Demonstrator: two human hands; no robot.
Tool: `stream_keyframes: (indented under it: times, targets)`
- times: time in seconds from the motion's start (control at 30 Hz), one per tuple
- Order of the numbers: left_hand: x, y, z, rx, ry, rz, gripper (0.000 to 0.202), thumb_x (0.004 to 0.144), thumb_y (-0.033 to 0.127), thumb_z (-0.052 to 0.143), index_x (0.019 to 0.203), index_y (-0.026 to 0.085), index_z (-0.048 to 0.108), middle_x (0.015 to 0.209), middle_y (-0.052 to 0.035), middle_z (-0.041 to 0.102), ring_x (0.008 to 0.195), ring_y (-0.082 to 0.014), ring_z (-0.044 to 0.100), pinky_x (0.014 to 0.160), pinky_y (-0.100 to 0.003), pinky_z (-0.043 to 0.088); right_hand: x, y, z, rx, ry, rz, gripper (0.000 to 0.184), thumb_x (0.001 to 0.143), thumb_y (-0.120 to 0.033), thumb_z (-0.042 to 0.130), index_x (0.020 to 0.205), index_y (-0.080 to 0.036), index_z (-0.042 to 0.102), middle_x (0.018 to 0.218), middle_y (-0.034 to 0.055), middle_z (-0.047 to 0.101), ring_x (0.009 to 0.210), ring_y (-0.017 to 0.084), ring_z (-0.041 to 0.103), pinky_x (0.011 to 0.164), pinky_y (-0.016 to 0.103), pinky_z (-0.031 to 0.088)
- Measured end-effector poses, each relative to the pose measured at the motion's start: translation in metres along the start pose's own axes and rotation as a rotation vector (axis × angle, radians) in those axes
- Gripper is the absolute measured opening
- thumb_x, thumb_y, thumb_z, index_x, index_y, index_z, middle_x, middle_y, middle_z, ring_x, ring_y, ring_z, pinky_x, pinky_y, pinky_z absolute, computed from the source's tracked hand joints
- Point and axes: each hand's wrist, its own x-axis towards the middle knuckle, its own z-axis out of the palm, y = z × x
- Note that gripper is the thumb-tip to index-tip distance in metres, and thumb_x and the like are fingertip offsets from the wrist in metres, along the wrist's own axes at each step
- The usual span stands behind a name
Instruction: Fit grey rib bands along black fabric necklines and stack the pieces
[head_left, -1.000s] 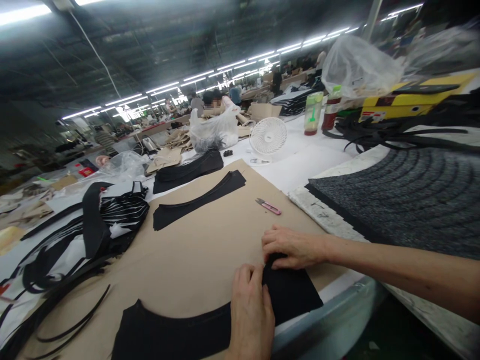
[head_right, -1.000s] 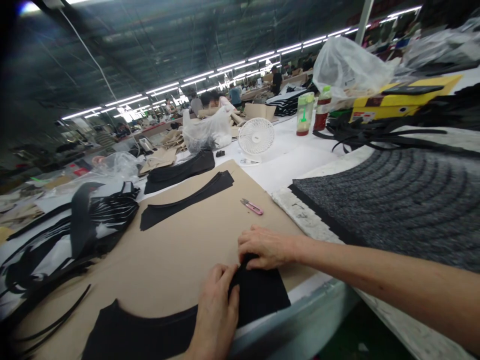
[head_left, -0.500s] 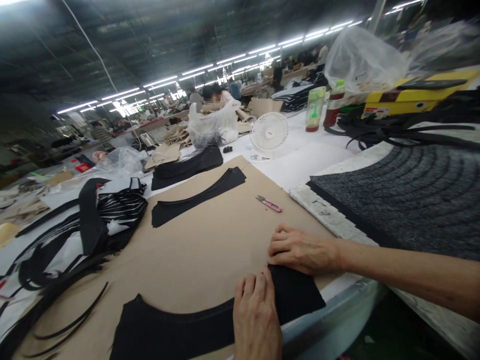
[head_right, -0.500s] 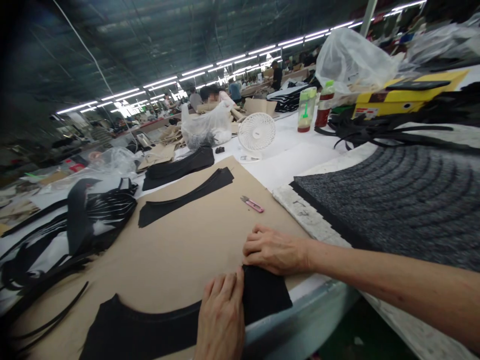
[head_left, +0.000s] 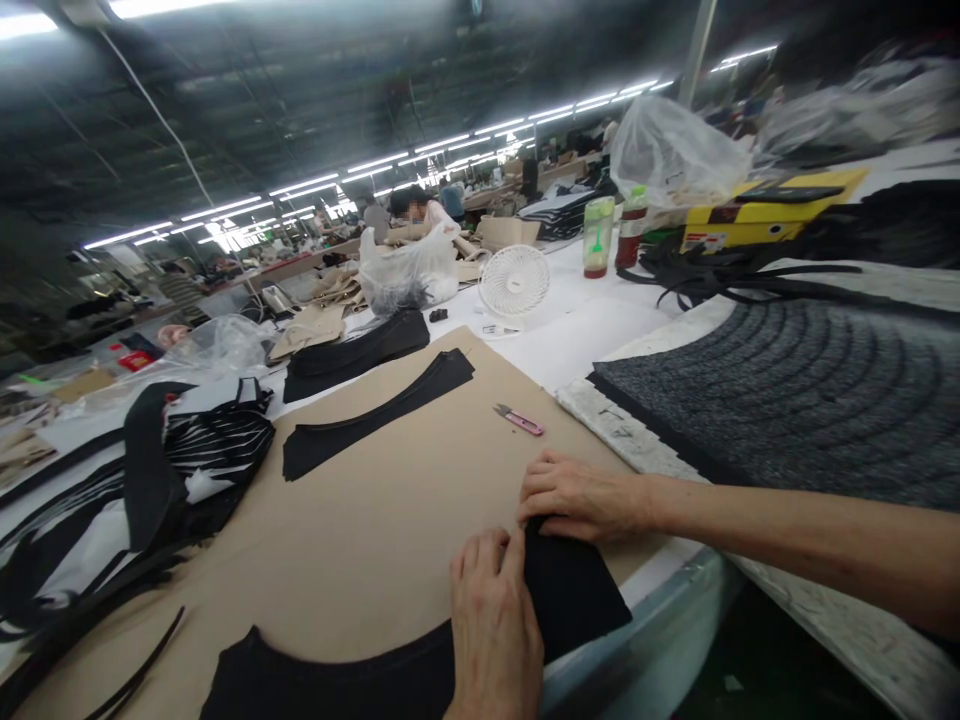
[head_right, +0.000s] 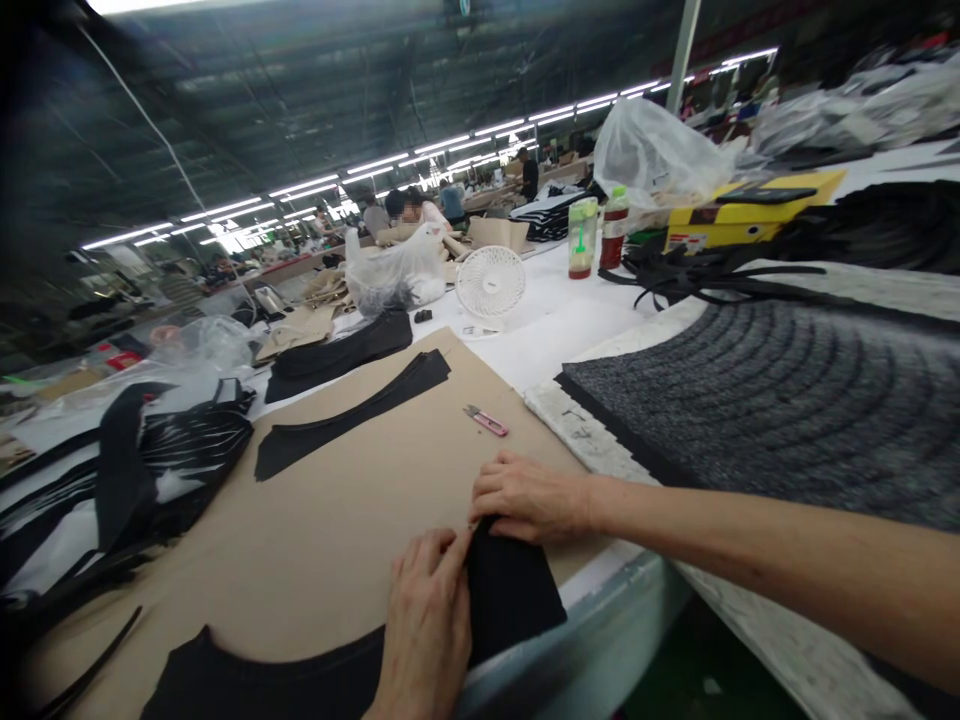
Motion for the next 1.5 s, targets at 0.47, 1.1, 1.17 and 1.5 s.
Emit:
stream_keyframes:
  times: [0.47,1.1,1.17,1.5]
  targets:
    - [-0.003,-0.002,0.012,0.098,-0.042,0.066,0.045,0.083,0.001,0.046,0.122,0.017,0.059,0.096,-0.0056,0.061,0.091,-0.0226,0.052,0.085,-0.038,0.039,-0.003,0.01,0.003,-0.07,0.018,-0.073,0.018,0.093,-0.017,0.048,0.1,-0.021,0.065,0.091,0.0043,0.065,0.09,0.018,0.055,0.084,0.035,0.033]
    - [0.006,-0.003,0.018,0.316,0.062,0.246,0.049,0.077,0.002,0.054,0.125,0.011,0.057,0.105,-0.0072,0.062,0.095,-0.0226,0.051,0.088,-0.037,0.036,-0.018,0.013,0.005,-0.066,0.067,-0.01,0.027,0.093,-0.012,0.041,0.105,-0.019,0.064,0.098,0.0073,0.066,0.093,0.018,0.056,0.09,0.038,0.031]
    - [0.008,-0.003,0.018,0.325,0.06,0.27,0.047,0.076,0.002,0.054,0.123,0.01,0.058,0.103,-0.007,0.062,0.094,-0.0221,0.051,0.087,-0.037,0.037,-0.019,0.013,0.005,-0.051,0.07,0.003,0.026,0.092,-0.012,0.042,0.105,-0.019,0.064,0.099,0.0072,0.066,0.094,0.019,0.056,0.09,0.038,0.031]
    - [0.003,-0.005,0.036,0.306,0.167,0.247,0.058,0.07,-0.002,0.052,0.126,0.012,0.055,0.095,-0.0056,0.059,0.089,-0.0222,0.047,0.088,-0.039,0.035,-0.02,0.016,0.003,0.052,0.124,0.118,0.039,0.088,-0.005,0.036,0.115,-0.018,0.062,0.098,0.0077,0.066,0.092,0.018,0.058,0.086,0.034,0.034]
